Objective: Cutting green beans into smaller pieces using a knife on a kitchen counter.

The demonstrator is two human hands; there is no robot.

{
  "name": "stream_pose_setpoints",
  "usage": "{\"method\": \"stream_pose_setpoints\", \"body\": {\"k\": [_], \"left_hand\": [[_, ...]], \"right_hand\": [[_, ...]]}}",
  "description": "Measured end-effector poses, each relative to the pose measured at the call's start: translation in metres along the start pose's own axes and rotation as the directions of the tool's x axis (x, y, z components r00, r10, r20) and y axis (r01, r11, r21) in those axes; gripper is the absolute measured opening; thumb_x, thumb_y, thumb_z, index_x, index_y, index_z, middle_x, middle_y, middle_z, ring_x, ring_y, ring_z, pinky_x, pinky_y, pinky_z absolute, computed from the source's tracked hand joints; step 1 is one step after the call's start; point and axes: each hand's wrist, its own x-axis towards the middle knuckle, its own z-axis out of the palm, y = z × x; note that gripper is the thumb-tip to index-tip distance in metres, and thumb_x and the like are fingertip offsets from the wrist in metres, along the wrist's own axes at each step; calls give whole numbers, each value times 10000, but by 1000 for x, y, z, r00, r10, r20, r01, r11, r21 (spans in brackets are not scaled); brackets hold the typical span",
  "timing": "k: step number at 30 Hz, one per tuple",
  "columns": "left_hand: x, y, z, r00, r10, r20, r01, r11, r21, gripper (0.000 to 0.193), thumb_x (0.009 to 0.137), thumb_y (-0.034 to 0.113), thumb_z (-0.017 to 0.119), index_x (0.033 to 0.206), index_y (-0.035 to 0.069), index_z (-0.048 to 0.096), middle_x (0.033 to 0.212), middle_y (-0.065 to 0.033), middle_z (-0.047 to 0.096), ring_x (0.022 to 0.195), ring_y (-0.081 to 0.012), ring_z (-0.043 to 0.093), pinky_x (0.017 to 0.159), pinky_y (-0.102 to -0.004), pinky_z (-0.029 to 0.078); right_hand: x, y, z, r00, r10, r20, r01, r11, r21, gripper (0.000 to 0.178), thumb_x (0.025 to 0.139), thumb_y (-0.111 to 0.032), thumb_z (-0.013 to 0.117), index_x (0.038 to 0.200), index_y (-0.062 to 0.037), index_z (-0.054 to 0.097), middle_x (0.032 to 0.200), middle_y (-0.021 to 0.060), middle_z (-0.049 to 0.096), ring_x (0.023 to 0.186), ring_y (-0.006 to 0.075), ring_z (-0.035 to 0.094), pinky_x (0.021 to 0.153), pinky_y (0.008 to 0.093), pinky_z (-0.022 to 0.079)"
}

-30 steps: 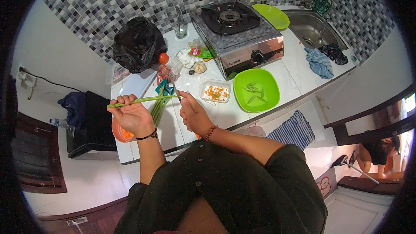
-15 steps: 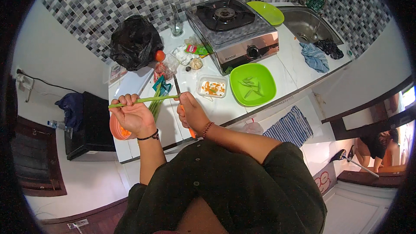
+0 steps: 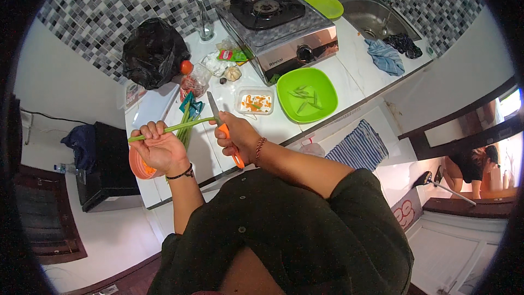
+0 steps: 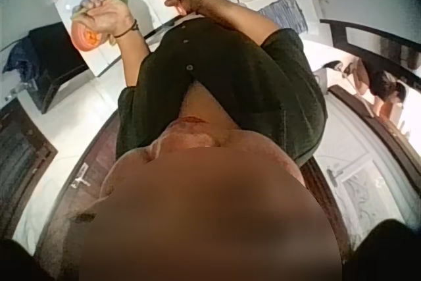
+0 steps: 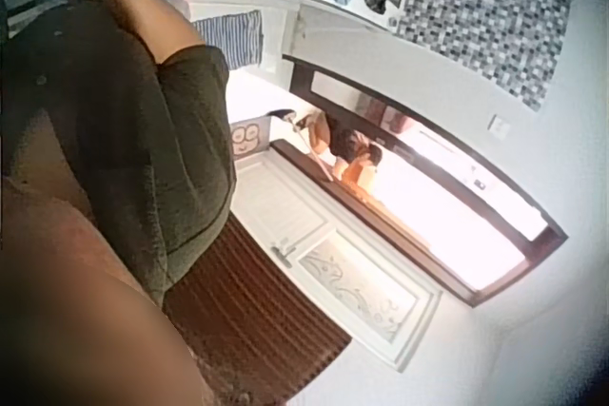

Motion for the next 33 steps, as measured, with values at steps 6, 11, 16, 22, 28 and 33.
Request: {"method": "stream_pose_setpoints", "body": {"k": [6, 11, 16, 22, 28, 33], "left_hand": [[-2, -2, -3, 1000, -16, -22, 16, 1000, 8, 278, 981, 357, 440, 970, 94, 529, 720, -5, 424, 641, -127, 388, 611, -249, 345], [8, -8, -22, 852, -265, -452, 255, 963, -83, 288, 970, 358, 457, 1041, 91, 538, 763, -14, 484, 669, -135, 455, 628, -251, 400], [-5, -19, -76, 639, -662, -391, 655, 735, -173, 327, 966, 366, 460, 1184, 134, 536, 766, 16, 502, 632, -105, 468, 547, -234, 408], [-24, -40, -53, 526, -755, -391, 834, 549, 62, 356, 966, 384, 467, 1221, 142, 526, 724, 48, 463, 565, -70, 424, 451, -210, 349], [-34, -38, -41, 496, -736, -461, 866, 456, 204, 337, 984, 342, 444, 1191, 95, 542, 686, 54, 443, 542, -51, 407, 421, -187, 321], [-40, -35, -55, 534, -710, -459, 845, 461, 271, 344, 988, 342, 429, 1199, 98, 548, 687, 49, 457, 539, -50, 418, 435, -194, 341]], "right_hand": [[-9, 0, -2, 995, -93, 27, 95, 991, -98, 245, 993, -353, 353, 959, -120, 419, 627, -29, 393, 473, 66, 310, 398, 218, 263], [-24, 12, -10, 859, -403, 316, 508, 593, -624, 210, 994, -308, 378, 952, -106, 414, 650, 19, 447, 533, 139, 414, 466, 276, 341], [-32, 25, -16, 756, -210, 619, 648, 107, -754, 215, 973, -280, 421, 1008, -68, 427, 755, 187, 565, 738, 410, 576, 641, 490, 427], [-23, 24, -21, 854, -150, 498, 507, 24, -862, 233, 965, -287, 438, 1010, -59, 433, 801, 213, 591, 766, 435, 576, 674, 516, 425], [-4, -8, -27, 811, -337, 479, 525, 56, -849, 201, 959, -237, 458, 1011, -44, 475, 868, 211, 600, 828, 419, 582, 710, 451, 451], [-2, -49, -25, 747, -578, 328, 418, 25, -908, 210, 957, -239, 457, 992, -40, 514, 802, 210, 604, 789, 395, 603, 688, 419, 464]]}}
